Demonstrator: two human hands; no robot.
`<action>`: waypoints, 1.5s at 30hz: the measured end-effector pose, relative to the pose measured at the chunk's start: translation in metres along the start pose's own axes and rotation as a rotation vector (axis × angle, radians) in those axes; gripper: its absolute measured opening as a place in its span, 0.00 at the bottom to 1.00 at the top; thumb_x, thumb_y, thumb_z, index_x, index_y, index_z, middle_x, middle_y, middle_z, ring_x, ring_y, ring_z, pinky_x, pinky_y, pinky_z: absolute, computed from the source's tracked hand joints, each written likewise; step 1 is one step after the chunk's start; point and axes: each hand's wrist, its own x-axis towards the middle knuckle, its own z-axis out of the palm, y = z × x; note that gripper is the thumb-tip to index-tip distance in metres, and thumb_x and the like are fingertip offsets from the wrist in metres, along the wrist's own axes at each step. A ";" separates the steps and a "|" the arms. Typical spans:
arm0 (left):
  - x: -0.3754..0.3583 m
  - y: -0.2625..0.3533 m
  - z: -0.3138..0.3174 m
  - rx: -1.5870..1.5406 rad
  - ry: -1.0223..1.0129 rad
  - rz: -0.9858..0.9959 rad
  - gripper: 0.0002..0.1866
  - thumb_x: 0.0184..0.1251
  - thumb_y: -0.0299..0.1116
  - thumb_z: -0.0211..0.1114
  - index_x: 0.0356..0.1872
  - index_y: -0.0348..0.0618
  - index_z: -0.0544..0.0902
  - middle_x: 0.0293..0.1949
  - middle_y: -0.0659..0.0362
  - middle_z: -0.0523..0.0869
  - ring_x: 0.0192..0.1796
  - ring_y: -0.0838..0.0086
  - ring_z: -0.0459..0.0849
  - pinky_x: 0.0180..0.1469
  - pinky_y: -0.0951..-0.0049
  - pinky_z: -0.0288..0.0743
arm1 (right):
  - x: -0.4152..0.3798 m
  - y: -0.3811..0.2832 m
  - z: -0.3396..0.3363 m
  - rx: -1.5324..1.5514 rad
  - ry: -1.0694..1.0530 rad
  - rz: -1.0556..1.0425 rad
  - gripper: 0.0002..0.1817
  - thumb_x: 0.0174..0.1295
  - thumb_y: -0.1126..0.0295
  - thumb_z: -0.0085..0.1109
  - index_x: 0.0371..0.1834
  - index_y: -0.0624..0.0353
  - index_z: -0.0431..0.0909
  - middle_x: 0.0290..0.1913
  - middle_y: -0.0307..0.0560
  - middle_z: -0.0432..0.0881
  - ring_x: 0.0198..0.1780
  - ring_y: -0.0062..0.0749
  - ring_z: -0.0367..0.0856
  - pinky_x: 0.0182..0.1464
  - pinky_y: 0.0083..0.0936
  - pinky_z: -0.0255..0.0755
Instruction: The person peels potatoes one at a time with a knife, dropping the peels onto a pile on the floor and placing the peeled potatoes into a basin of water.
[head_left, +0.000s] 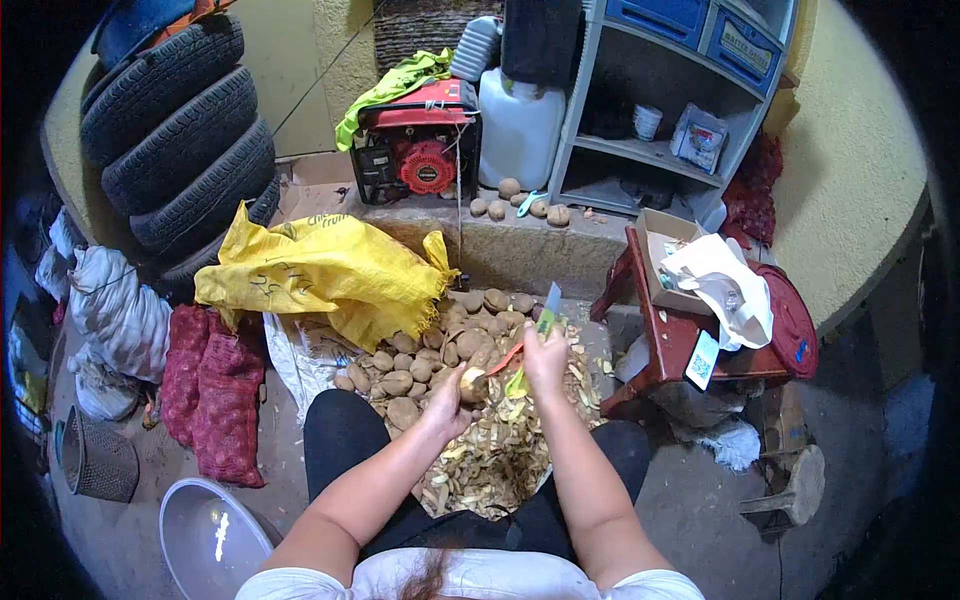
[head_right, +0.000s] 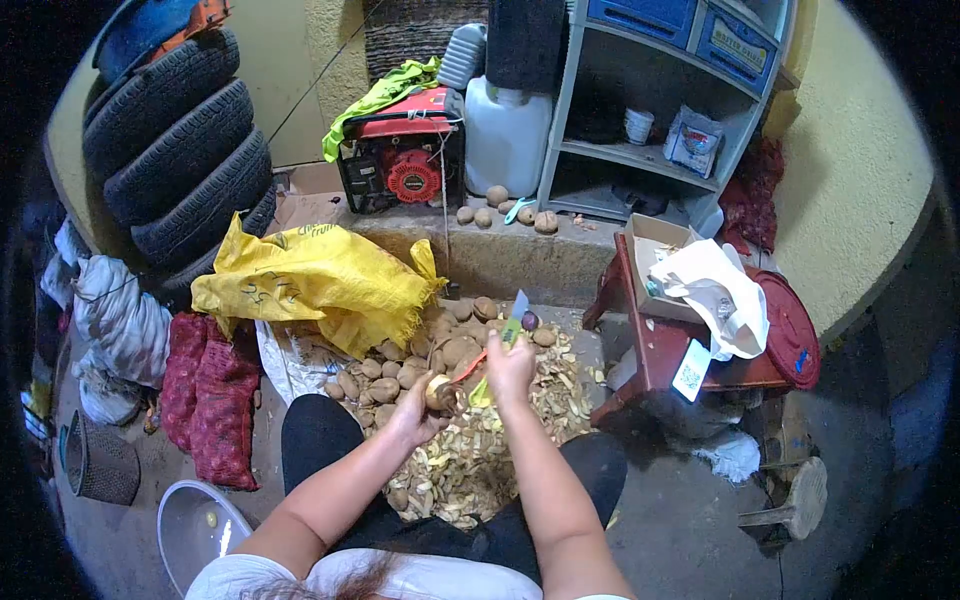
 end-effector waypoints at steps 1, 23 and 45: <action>-0.003 -0.001 0.004 0.000 0.001 -0.002 0.18 0.60 0.52 0.51 0.35 0.48 0.74 0.28 0.61 0.79 0.28 0.72 0.74 0.28 0.71 0.66 | -0.005 -0.004 0.001 -0.047 -0.013 -0.017 0.12 0.52 0.64 0.56 0.20 0.63 0.70 0.14 0.48 0.72 0.17 0.30 0.70 0.24 0.30 0.64; -0.021 0.010 0.007 0.021 -0.012 -0.101 0.15 0.58 0.48 0.54 0.34 0.49 0.77 0.28 0.62 0.80 0.29 0.73 0.78 0.24 0.74 0.68 | 0.032 0.050 -0.014 0.144 -0.027 0.318 0.13 0.51 0.63 0.56 0.27 0.65 0.74 0.22 0.41 0.75 0.24 0.25 0.72 0.29 0.26 0.66; 0.017 -0.015 -0.011 0.249 0.045 0.201 0.18 0.63 0.47 0.44 0.31 0.45 0.75 0.21 0.60 0.79 0.20 0.72 0.76 0.17 0.74 0.67 | 0.000 0.017 0.012 -0.025 -0.088 0.156 0.14 0.52 0.63 0.56 0.19 0.64 0.71 0.14 0.37 0.71 0.18 0.22 0.66 0.24 0.26 0.63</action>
